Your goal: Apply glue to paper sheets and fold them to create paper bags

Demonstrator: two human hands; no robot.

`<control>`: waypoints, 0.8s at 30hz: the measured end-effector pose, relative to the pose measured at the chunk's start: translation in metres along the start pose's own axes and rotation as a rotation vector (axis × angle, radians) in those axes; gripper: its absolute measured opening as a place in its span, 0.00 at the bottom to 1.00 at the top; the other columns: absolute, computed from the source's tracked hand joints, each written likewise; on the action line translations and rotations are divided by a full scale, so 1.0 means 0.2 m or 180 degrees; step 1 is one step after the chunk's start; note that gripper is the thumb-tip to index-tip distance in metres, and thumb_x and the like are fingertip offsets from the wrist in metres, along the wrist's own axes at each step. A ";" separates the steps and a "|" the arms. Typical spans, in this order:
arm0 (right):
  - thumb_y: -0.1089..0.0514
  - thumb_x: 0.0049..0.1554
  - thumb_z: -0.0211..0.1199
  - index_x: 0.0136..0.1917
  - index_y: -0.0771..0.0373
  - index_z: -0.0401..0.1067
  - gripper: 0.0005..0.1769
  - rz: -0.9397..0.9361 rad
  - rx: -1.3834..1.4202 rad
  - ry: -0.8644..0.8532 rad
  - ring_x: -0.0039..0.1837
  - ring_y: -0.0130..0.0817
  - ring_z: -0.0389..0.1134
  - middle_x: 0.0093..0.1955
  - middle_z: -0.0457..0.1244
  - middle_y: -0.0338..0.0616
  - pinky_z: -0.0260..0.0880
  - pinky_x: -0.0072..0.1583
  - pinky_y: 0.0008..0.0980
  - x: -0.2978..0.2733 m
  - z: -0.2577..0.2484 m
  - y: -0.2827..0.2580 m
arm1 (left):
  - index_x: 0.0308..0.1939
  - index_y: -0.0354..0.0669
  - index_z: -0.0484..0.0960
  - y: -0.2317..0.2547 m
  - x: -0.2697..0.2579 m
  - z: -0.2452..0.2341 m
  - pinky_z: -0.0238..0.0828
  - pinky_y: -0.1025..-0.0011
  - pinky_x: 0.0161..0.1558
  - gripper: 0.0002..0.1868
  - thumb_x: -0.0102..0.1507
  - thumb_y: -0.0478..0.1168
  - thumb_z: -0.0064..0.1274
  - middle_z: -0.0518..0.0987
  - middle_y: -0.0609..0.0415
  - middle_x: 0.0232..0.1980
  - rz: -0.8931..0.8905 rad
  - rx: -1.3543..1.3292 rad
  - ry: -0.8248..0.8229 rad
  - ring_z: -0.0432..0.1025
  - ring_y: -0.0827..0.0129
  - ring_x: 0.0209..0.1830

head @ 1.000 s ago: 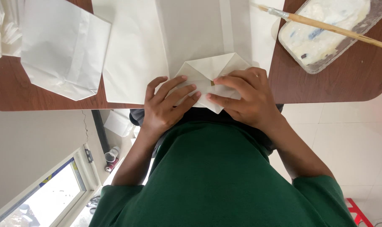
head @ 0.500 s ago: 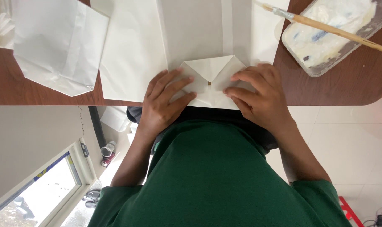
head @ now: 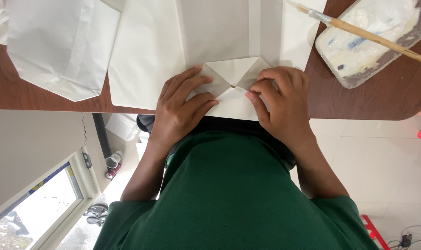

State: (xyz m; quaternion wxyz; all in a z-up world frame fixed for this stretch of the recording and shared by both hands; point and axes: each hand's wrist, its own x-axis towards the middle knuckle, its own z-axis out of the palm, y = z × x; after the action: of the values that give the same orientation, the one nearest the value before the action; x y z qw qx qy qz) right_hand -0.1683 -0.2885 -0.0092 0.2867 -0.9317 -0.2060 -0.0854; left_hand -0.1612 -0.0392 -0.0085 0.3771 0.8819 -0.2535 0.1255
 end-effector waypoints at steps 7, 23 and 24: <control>0.51 0.67 0.62 0.46 0.55 0.73 0.09 0.0087 0.0023 0.0031 0.59 0.45 0.61 0.52 0.60 0.37 0.55 0.63 0.49 0.04 -0.01 -0.03 | 0.32 0.42 0.87 0.01 -0.01 0.06 0.72 0.50 0.58 0.08 0.64 0.40 0.67 0.84 0.53 0.51 -0.0119 0.0203 0.0124 0.76 0.48 0.60; 0.53 0.64 0.66 0.45 0.54 0.73 0.06 0.0477 0.0406 0.0101 0.51 0.41 0.59 0.46 0.58 0.36 0.48 0.58 0.46 0.12 -0.01 -0.12 | 0.37 0.51 0.85 0.00 0.09 0.06 0.60 0.56 0.60 0.06 0.67 0.45 0.63 0.85 0.61 0.55 0.0232 0.0491 -0.0069 0.75 0.62 0.61; 0.54 0.64 0.66 0.43 0.54 0.73 0.08 0.0551 0.0311 0.0166 0.51 0.40 0.59 0.45 0.58 0.36 0.47 0.60 0.45 0.12 0.00 -0.12 | 0.37 0.51 0.85 -0.01 0.10 0.07 0.60 0.57 0.58 0.06 0.68 0.45 0.62 0.85 0.61 0.52 0.0257 0.0470 0.0017 0.76 0.63 0.58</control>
State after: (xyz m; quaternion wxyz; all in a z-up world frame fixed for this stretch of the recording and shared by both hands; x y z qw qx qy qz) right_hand -0.1574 -0.2614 0.0092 0.3433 -0.9284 -0.1211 -0.0743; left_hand -0.1438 -0.0555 -0.0116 0.3063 0.8961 -0.2779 0.1613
